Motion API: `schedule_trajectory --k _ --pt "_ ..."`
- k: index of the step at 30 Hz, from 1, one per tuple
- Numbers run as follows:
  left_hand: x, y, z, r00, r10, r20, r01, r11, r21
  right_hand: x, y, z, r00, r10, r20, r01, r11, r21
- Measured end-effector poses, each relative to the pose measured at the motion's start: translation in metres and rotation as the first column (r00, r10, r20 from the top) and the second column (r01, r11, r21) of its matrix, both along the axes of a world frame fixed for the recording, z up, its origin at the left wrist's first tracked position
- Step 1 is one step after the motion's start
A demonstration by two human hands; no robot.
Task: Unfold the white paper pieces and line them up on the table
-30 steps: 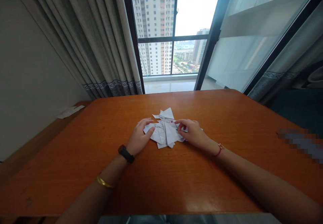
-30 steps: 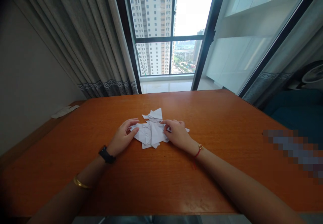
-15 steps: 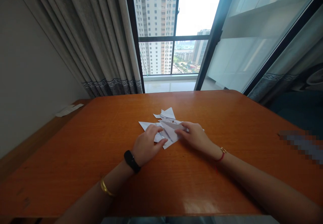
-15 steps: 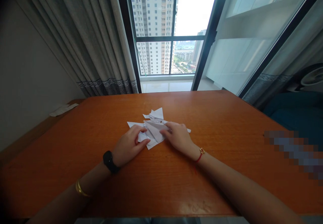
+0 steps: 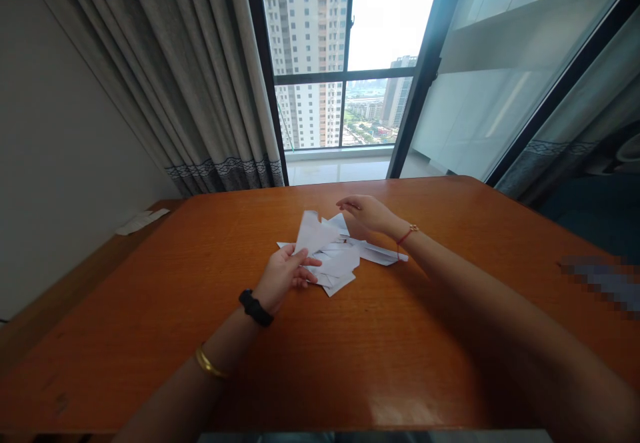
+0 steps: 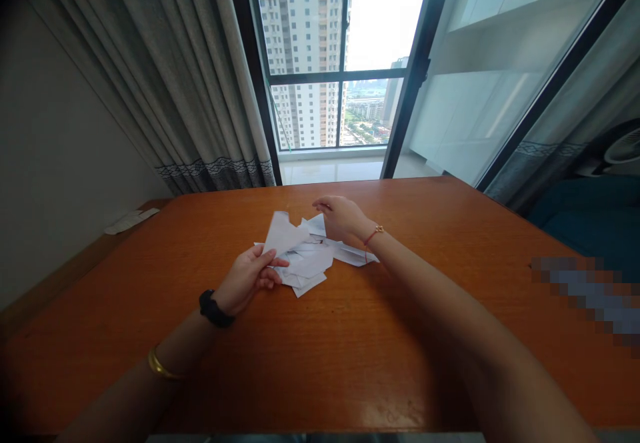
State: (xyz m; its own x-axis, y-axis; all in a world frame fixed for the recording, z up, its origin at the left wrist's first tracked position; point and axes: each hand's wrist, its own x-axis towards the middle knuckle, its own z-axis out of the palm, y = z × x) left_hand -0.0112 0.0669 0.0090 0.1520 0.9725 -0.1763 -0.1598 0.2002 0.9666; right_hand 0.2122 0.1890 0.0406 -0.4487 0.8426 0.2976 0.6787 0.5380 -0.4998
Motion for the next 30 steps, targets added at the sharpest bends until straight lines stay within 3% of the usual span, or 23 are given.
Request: schedule_trajectory --k 3,6,11,13,15,17,18,20,23,26,30 --pt "0.000 0.002 -0.001 0.972 0.097 0.216 -0.070 0.989 -0.128 -0.007 0.033 -0.021 0.966 -0.020 0.258 0.020 1.000 0.004" --pt "0.003 0.000 0.000 0.952 0.113 0.285 -0.069 0.985 -0.159 -0.012 0.042 -0.034 0.956 0.023 0.291 -0.009 0.999 -0.048" --pt "0.009 -0.003 -0.001 0.965 0.093 0.247 -0.059 0.988 -0.144 0.003 0.029 -0.024 0.960 -0.032 0.280 0.060 0.994 -0.092" --pt "0.012 -0.005 -0.002 0.967 0.076 0.245 -0.041 0.989 -0.144 0.012 0.012 -0.013 0.981 -0.085 0.175 0.104 0.989 -0.102" --pt "0.016 -0.008 -0.002 0.967 0.038 0.252 -0.004 0.991 -0.137 0.013 -0.012 -0.001 0.986 -0.097 -0.135 0.064 0.971 -0.232" --pt "0.019 -0.011 -0.003 0.963 -0.018 0.267 0.052 0.992 -0.119 0.005 -0.039 0.008 0.858 -0.093 -0.506 -0.173 0.874 -0.454" --pt "0.020 -0.013 -0.003 0.958 -0.059 0.281 0.092 0.990 -0.104 -0.002 -0.052 0.010 0.803 -0.124 -0.583 -0.261 0.807 -0.530" --pt "0.020 -0.016 -0.003 0.929 -0.168 0.330 0.197 0.979 -0.058 -0.017 -0.073 0.011 0.758 -0.195 -0.622 -0.333 0.705 -0.627" --pt "0.017 -0.018 -0.004 0.850 -0.335 0.405 0.360 0.933 0.015 -0.033 -0.087 0.008 0.766 -0.253 -0.591 -0.328 0.637 -0.698" --pt "0.014 -0.018 -0.007 0.809 -0.391 0.439 0.426 0.904 0.020 -0.036 -0.088 0.004 0.809 -0.213 -0.548 -0.314 0.632 -0.709" --pt "0.019 -0.020 -0.011 0.863 -0.310 0.399 0.363 0.930 -0.062 -0.035 -0.088 -0.004 0.870 -0.108 -0.481 -0.273 0.707 -0.653"
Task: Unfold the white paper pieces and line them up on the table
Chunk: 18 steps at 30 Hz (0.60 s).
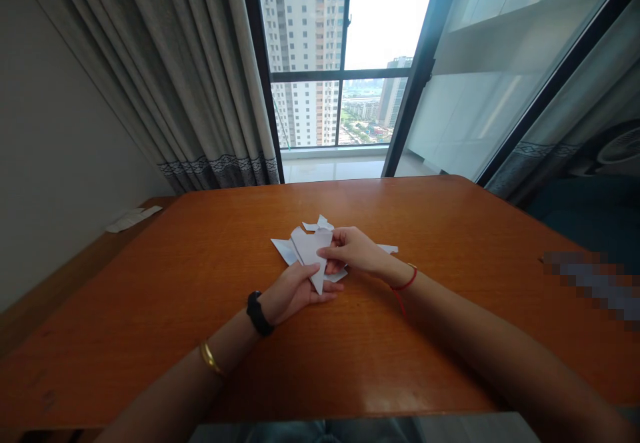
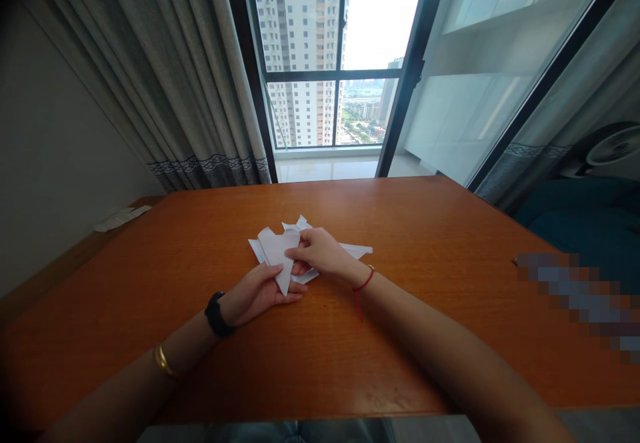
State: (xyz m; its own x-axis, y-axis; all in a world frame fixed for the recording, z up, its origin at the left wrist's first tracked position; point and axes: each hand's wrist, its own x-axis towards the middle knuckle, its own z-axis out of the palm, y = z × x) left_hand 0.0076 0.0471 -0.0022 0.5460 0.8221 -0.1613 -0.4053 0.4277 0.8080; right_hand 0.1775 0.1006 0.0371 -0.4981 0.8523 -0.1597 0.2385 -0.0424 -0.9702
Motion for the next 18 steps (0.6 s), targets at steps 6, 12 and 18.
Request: schedule_trajectory --k 6,12,18 --pt "0.003 0.009 0.000 0.918 0.393 -0.054 -0.392 0.920 0.024 0.008 0.010 -0.013 0.966 -0.223 0.128 0.155 0.904 0.399" --pt "-0.021 0.036 0.007 0.543 0.829 0.135 -0.835 0.515 0.193 -0.018 0.013 -0.014 0.845 -0.263 0.466 -0.163 0.703 0.692" --pt "-0.027 0.037 0.008 0.537 0.832 0.141 -0.834 0.499 0.234 -0.084 0.036 -0.021 0.635 -0.315 0.705 -0.227 0.797 0.560"
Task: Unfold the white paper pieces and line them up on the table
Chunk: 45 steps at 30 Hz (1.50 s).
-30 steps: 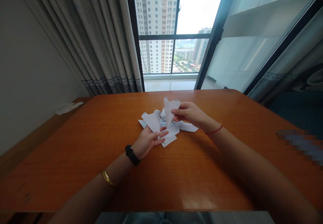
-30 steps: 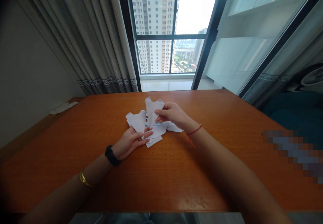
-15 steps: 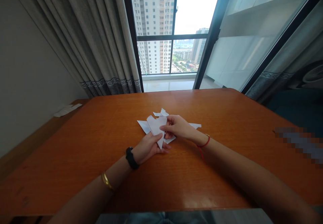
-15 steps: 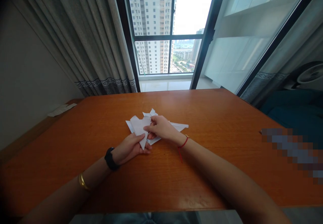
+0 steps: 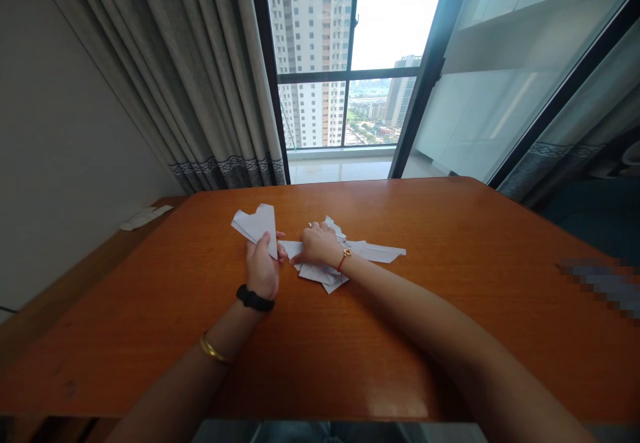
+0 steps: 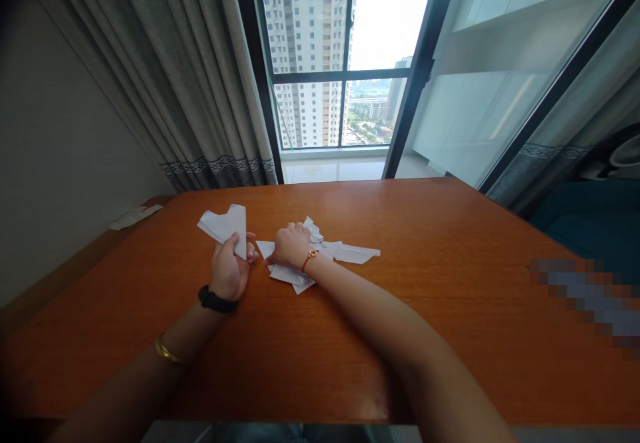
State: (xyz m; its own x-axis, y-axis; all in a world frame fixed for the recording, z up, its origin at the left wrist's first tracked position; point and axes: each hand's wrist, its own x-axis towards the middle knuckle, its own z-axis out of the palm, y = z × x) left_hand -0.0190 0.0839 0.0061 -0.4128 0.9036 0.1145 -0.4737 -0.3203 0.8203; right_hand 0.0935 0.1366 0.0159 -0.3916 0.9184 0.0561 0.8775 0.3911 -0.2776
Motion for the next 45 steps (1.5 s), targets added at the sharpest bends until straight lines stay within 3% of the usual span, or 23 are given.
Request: schedule_trajectory --k 4,7,9,11,12,13,14,16,17,18,19,21,26,28,30,34,37,40,43,45 --pt "0.001 -0.003 0.001 0.999 -0.037 -0.021 0.037 0.999 -0.005 -0.003 0.023 0.006 0.984 -0.079 -0.162 0.046 0.979 -0.197" --pt "0.000 -0.003 0.005 1.000 0.016 -0.009 -0.016 1.000 0.005 0.023 0.033 0.018 0.941 -0.150 -0.305 0.111 0.984 -0.140" --pt "-0.001 -0.005 0.009 1.000 -0.028 0.011 0.028 0.999 -0.031 0.049 0.033 0.028 0.813 -0.174 -0.556 0.174 0.983 -0.052" --pt "-0.001 -0.008 0.011 0.968 -0.248 0.045 0.252 0.957 -0.143 0.076 0.025 0.041 0.639 -0.059 -0.767 0.093 0.996 0.001" --pt "0.000 -0.010 0.011 0.908 -0.411 0.079 0.418 0.881 -0.221 0.089 0.017 0.047 0.613 0.023 -0.789 -0.029 1.000 0.006" --pt "0.001 -0.012 0.011 0.809 -0.574 0.130 0.584 0.756 -0.295 0.100 0.009 0.053 0.632 0.106 -0.768 -0.174 0.985 -0.008" --pt "0.002 -0.015 0.010 0.678 -0.710 0.190 0.722 0.595 -0.354 0.110 -0.001 0.059 0.677 0.186 -0.712 -0.311 0.949 -0.049" --pt "0.004 -0.019 0.009 0.414 -0.863 0.288 0.866 0.276 -0.416 0.124 -0.020 0.070 0.752 0.362 -0.551 -0.505 0.853 -0.129" --pt "0.005 -0.021 0.008 0.320 -0.895 0.311 0.887 0.168 -0.431 0.128 -0.028 0.074 0.772 0.421 -0.476 -0.547 0.822 -0.160" --pt "0.006 -0.022 0.007 0.260 -0.913 0.313 0.891 0.102 -0.443 0.131 -0.034 0.077 0.792 0.459 -0.403 -0.560 0.809 -0.179" --pt "0.007 -0.023 0.006 0.228 -0.926 0.301 0.889 0.072 -0.452 0.131 -0.038 0.079 0.813 0.473 -0.341 -0.551 0.813 -0.186" --pt "0.007 -0.025 0.005 0.198 -0.944 0.265 0.881 0.053 -0.470 0.128 -0.043 0.078 0.848 0.470 -0.244 -0.514 0.842 -0.165" --pt "0.009 -0.030 0.005 0.164 -0.971 0.175 0.876 0.062 -0.478 0.102 -0.048 0.056 0.821 0.531 -0.209 -0.535 0.844 0.042" --pt "0.011 -0.034 0.006 0.167 -0.980 0.108 0.880 0.098 -0.465 0.093 -0.050 0.047 0.828 0.497 -0.260 -0.487 0.867 0.108" --pt "0.013 -0.036 0.006 0.244 -0.968 0.052 0.867 0.194 -0.460 0.090 -0.051 0.042 0.829 0.454 -0.327 -0.428 0.891 0.154" --pt "0.017 -0.034 0.005 0.496 -0.868 -0.019 0.781 0.456 -0.428 0.102 -0.041 0.044 0.835 0.274 -0.478 -0.190 0.957 0.217" --pt "0.018 -0.030 0.002 0.618 -0.782 -0.081 0.711 0.601 -0.366 0.115 -0.026 0.042 0.810 0.019 -0.586 -0.035 0.999 -0.016" --pt "0.017 -0.027 0.000 0.672 -0.728 -0.136 0.651 0.668 -0.360 0.125 -0.010 0.033 0.712 -0.193 -0.675 -0.086 0.930 -0.357" --pt "0.017 -0.024 0.001 0.791 -0.579 -0.200 0.503 0.800 -0.328 0.133 0.002 0.023 0.636 -0.313 -0.705 -0.075 0.884 -0.461" --pt "0.016 -0.023 0.002 0.843 -0.489 -0.225 0.427 0.862 -0.274 0.136 0.005 0.018 0.723 -0.267 -0.637 -0.052 0.899 -0.436"
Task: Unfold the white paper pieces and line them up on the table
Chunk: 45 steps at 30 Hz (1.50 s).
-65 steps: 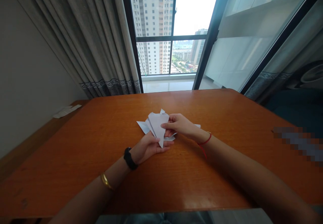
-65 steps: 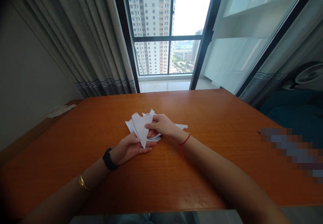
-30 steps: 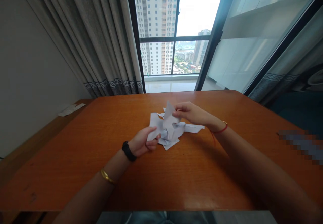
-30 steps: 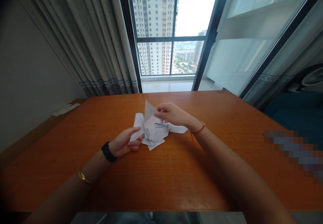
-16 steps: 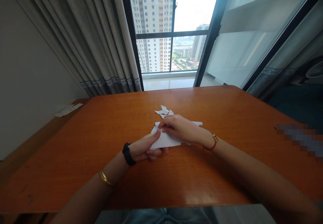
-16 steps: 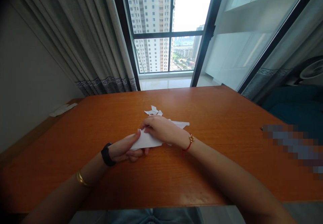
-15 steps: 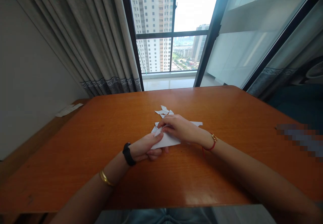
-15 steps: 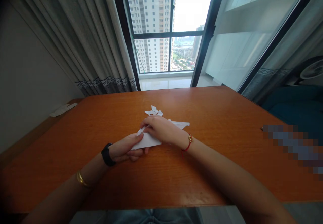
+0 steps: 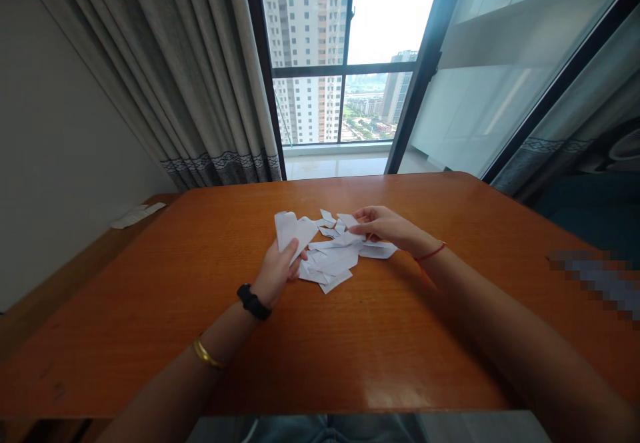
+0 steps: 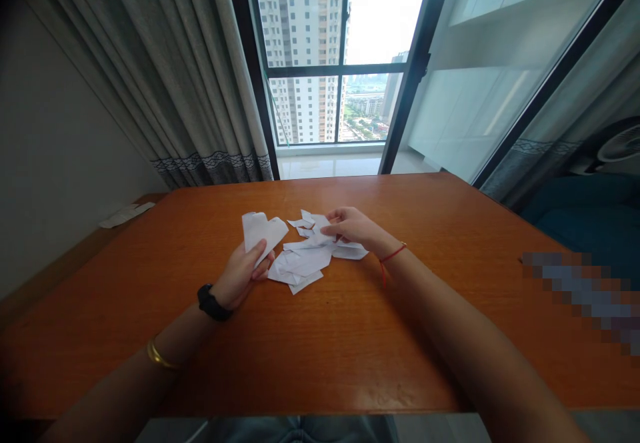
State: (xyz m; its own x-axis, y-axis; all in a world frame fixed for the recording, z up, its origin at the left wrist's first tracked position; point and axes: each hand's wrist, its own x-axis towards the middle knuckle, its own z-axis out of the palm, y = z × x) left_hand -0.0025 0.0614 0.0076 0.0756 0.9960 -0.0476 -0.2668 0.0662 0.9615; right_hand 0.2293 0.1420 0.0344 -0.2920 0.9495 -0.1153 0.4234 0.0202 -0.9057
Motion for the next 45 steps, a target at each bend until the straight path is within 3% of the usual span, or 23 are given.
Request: schedule_trajectory --k 2,4,6,8,9,12,15,19,25,32,35,39,45 --pt "0.000 0.000 0.001 0.999 -0.033 0.027 0.032 0.999 0.035 -0.003 -0.003 0.000 0.986 -0.026 0.164 -0.003 0.984 0.176" --pt "0.001 -0.002 0.001 0.989 -0.139 0.051 0.137 0.990 0.043 -0.011 -0.011 0.003 0.979 -0.070 0.191 0.000 0.939 0.344" --pt "0.003 -0.006 0.001 0.966 -0.251 0.060 0.248 0.968 0.043 -0.023 -0.025 0.008 0.992 0.087 0.089 -0.109 0.950 0.294" --pt "0.004 -0.009 0.000 0.940 -0.339 0.044 0.338 0.940 0.037 -0.034 -0.039 0.012 0.952 0.301 -0.045 -0.292 0.945 0.150" --pt "0.005 -0.011 0.000 0.925 -0.379 0.020 0.378 0.925 0.031 -0.039 -0.045 0.012 0.938 0.336 -0.089 -0.325 0.938 0.117" --pt "0.005 -0.011 -0.002 0.922 -0.382 -0.069 0.384 0.923 0.031 -0.046 -0.054 0.013 0.960 0.260 -0.100 -0.243 0.957 0.160" --pt "0.004 -0.009 -0.003 0.947 -0.321 -0.025 0.322 0.946 0.042 -0.043 -0.053 0.015 0.974 0.218 -0.060 -0.196 0.946 0.256" --pt "0.004 -0.012 0.002 0.891 -0.436 0.128 0.447 0.892 -0.070 -0.039 -0.052 0.020 0.973 0.226 -0.044 -0.202 0.931 0.305" --pt "0.007 -0.018 0.008 0.835 -0.521 0.180 0.544 0.831 -0.119 -0.041 -0.056 0.022 0.976 0.187 0.112 -0.215 0.911 0.352" --pt "0.001 -0.012 -0.004 0.837 -0.547 -0.032 0.546 0.837 -0.024 -0.040 -0.054 0.023 0.970 0.196 0.141 -0.234 0.907 0.351" --pt "0.000 -0.012 -0.006 0.832 -0.552 -0.056 0.553 0.833 -0.003 -0.039 -0.053 0.024 0.970 0.200 0.139 -0.236 0.914 0.331" --pt "0.001 -0.013 -0.004 0.858 -0.513 -0.002 0.512 0.855 -0.082 -0.040 -0.055 0.025 0.967 0.204 0.156 -0.246 0.908 0.339" --pt "0.003 -0.016 0.002 0.851 -0.515 0.101 0.524 0.828 -0.199 -0.045 -0.063 0.027 0.959 0.099 0.265 -0.209 0.879 0.428"
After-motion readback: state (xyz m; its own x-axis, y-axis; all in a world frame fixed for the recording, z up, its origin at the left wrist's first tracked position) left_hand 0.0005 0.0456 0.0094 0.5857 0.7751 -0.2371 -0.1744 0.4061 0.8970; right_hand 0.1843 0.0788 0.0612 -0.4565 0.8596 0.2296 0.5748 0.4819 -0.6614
